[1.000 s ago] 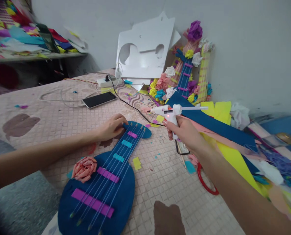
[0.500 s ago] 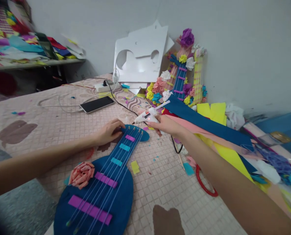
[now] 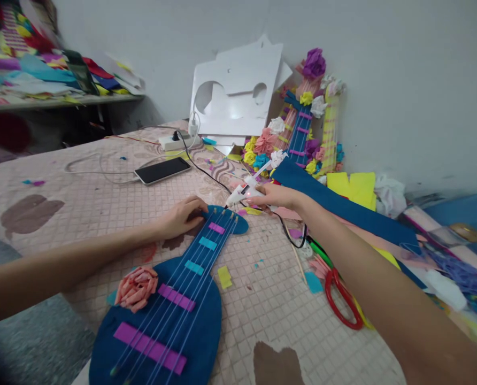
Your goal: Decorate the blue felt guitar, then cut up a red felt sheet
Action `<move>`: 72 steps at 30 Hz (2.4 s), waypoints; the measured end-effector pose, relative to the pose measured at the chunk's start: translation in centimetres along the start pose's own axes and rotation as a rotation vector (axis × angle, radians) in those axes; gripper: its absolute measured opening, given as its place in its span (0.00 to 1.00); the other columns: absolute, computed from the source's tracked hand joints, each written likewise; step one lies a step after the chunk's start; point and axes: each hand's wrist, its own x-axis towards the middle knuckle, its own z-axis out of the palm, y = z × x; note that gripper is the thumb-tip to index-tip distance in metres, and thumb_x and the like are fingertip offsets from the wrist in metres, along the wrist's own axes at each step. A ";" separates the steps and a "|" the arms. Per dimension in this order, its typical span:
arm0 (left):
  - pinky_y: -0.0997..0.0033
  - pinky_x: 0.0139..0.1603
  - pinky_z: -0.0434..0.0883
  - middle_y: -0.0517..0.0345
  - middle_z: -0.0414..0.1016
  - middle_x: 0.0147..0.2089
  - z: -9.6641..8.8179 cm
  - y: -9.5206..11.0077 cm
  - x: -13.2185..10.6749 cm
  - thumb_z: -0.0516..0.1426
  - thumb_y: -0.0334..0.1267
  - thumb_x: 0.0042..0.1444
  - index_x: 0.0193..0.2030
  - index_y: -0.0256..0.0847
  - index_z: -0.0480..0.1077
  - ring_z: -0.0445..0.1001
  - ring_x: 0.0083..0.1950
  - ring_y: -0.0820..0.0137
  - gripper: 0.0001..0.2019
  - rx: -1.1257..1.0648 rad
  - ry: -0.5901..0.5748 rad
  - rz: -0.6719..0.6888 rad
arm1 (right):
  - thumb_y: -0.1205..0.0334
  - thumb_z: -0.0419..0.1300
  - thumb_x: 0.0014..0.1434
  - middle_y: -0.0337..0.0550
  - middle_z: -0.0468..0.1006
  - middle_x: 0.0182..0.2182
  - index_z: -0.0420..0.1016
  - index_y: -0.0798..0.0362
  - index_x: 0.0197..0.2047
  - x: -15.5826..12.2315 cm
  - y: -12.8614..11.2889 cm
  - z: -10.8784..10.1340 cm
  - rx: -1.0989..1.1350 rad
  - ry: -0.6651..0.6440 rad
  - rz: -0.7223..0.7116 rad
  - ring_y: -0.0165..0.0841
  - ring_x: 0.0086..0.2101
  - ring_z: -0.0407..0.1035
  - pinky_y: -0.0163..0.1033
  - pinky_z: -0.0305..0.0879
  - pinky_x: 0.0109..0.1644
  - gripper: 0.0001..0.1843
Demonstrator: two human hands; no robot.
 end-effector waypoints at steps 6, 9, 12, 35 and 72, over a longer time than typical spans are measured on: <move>0.62 0.49 0.70 0.53 0.69 0.44 0.0 0.0 0.0 0.53 0.28 0.51 0.42 0.38 0.66 0.69 0.44 0.67 0.11 -0.008 -0.004 -0.008 | 0.45 0.65 0.50 0.33 0.66 0.18 0.66 0.53 0.29 1.2 0.5 -0.6 0.049 -0.088 -0.037 0.26 0.20 0.62 0.33 0.59 0.24 0.20; 0.62 0.49 0.70 0.53 0.69 0.44 0.0 -0.1 0.0 0.52 0.28 0.51 0.42 0.38 0.66 0.69 0.44 0.67 0.11 -0.005 -0.009 -0.004 | 0.45 0.64 0.51 0.33 0.67 0.17 0.67 0.54 0.29 1.7 0.7 -1.0 0.081 -0.132 -0.075 0.26 0.19 0.63 0.33 0.60 0.24 0.20; 0.62 0.49 0.70 0.53 0.69 0.44 0.0 -0.1 0.0 0.52 0.28 0.51 0.42 0.39 0.66 0.69 0.45 0.67 0.11 -0.004 -0.003 0.002 | 0.44 0.63 0.52 0.32 0.66 0.16 0.66 0.54 0.27 1.7 0.5 -1.4 0.105 -0.166 -0.117 0.25 0.18 0.62 0.33 0.60 0.24 0.21; 0.60 0.51 0.69 0.51 0.70 0.45 0.2 -0.2 0.0 0.52 0.27 0.51 0.41 0.38 0.67 0.69 0.47 0.65 0.11 0.006 0.004 0.054 | 0.44 0.68 0.46 0.37 0.67 0.19 0.71 0.52 0.28 2.5 -3.2 -3.7 -0.174 -0.162 0.062 0.28 0.20 0.61 0.36 0.58 0.23 0.20; 0.61 0.51 0.69 0.52 0.69 0.45 0.2 -0.3 0.0 0.53 0.27 0.51 0.41 0.39 0.68 0.69 0.47 0.66 0.11 -0.006 0.004 0.051 | 0.44 0.64 0.50 0.36 0.69 0.19 0.71 0.53 0.30 0.9 -0.9 -2.1 -0.116 -0.159 -0.048 0.28 0.20 0.63 0.35 0.58 0.25 0.19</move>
